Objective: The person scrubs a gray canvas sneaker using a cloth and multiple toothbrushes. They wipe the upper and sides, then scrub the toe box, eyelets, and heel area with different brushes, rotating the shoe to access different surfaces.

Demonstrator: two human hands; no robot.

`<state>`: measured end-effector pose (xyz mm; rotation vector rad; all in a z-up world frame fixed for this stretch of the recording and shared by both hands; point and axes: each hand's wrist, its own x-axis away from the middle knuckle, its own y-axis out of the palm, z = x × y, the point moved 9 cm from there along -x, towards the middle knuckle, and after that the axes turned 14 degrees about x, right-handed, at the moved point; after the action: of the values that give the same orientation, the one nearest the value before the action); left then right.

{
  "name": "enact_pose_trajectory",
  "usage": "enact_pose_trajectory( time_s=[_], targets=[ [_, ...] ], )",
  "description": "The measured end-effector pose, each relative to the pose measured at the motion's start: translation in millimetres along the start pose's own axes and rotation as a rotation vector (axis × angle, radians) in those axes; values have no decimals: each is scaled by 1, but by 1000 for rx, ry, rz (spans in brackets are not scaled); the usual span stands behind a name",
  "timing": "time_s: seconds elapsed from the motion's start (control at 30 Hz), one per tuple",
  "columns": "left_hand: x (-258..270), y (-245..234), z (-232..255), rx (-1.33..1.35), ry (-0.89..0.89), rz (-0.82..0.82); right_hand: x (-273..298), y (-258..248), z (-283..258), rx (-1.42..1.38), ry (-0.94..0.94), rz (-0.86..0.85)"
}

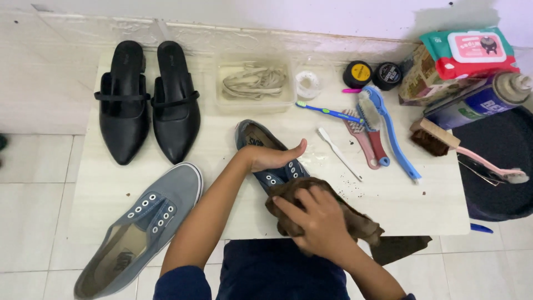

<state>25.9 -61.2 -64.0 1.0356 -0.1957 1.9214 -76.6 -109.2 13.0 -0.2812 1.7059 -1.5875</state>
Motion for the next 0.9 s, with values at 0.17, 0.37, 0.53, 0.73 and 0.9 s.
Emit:
enact_pose_trajectory(
  time_s=[0.17, 0.37, 0.53, 0.73, 0.9],
  targets=[
    [2, 4, -4, -37, -53, -37, 14, 1, 12, 16, 91, -215],
    [4, 0, -1, 4, -32, -10, 43, -18, 58, -27, 366, -593],
    [-11, -8, -17, 14, -27, -5, 32, -45, 86, -112, 630, -95],
    [-13, -8, 5, 53, 350, -81, 21, 12, 50, 121, 406, -69],
    [7, 3, 1, -32, -61, 2, 33, 5, 25, 118, 81, -301]
  ],
)
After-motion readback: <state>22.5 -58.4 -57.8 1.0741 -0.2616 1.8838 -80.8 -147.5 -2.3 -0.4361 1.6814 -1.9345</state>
